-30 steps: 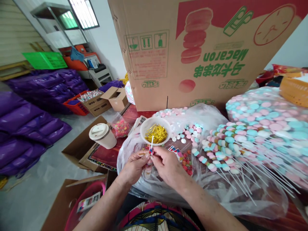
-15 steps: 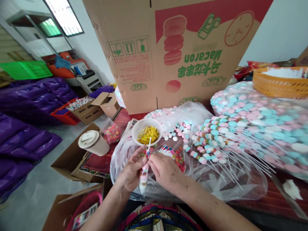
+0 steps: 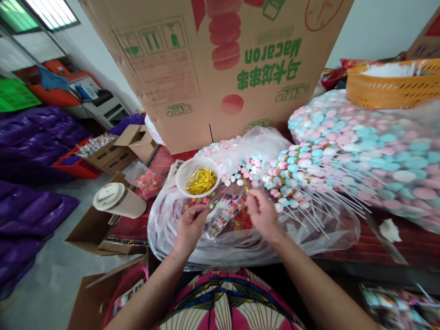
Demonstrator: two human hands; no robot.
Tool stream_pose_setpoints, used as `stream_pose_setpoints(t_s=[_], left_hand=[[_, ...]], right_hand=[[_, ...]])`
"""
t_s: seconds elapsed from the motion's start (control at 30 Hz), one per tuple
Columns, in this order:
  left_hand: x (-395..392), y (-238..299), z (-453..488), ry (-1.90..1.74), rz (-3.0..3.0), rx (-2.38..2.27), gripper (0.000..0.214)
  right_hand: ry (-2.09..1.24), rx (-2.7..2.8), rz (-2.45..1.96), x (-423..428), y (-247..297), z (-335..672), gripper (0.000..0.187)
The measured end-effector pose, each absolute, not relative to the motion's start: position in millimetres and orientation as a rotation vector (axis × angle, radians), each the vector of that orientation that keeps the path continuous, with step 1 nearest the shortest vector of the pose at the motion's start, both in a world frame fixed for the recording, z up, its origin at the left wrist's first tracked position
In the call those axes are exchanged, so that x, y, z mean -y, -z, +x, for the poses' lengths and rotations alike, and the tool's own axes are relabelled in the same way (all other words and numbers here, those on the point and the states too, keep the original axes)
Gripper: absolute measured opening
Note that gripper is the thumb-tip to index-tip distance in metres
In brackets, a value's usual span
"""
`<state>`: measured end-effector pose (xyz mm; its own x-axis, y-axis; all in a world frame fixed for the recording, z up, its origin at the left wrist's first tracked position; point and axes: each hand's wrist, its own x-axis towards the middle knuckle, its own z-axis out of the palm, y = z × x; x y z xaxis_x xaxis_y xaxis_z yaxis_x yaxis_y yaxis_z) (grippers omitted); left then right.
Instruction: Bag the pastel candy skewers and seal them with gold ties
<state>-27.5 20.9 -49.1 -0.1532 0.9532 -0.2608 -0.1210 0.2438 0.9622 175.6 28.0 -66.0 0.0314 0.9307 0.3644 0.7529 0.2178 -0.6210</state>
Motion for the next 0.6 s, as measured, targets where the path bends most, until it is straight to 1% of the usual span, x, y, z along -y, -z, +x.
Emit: stream_pose_setpoints(t_s=[0.1,0.17,0.27,0.33,0.4,0.47,0.53,0.6], left_hand=[[-25.7,39.5,-23.0,-1.048,1.091,-1.460,0.017],[-29.1,34.0,-10.4,-0.832,1.411,-1.556,0.019],[-32.5,32.0,3.9,-0.541,1.804,-1.611,0.019],[-34.4,33.1,2.2,-0.508,1.838,-1.541,0.018],[-36.2,33.0,-6.7,-0.480,1.839,-1.451,0.022],[-36.9,31.4,-15.3,-0.465,1.844,-1.394,0.024],[-35.1,30.4,-16.7,-0.466,1.848,-1.375,0.024],[-31.1,32.1,-9.4,-0.505,1.824,-1.376,0.017]], right_hand=[[-0.251,1.758,-1.711,-28.0,59.1,211.4,0.019],[-0.163,1.810,-1.776,-25.9,50.6,221.8,0.019],[0.081,2.091,-1.703,-18.2,38.2,214.1,0.030],[0.194,2.380,-1.467,-14.0,33.9,200.0,0.038],[0.175,2.581,-1.214,-14.9,34.0,185.8,0.041],[0.066,2.701,-1.082,-21.7,36.9,176.5,0.035],[-0.056,2.742,-1.098,-31.3,38.8,173.9,0.029],[-0.126,2.682,-1.186,-38.9,36.2,177.5,0.030]])
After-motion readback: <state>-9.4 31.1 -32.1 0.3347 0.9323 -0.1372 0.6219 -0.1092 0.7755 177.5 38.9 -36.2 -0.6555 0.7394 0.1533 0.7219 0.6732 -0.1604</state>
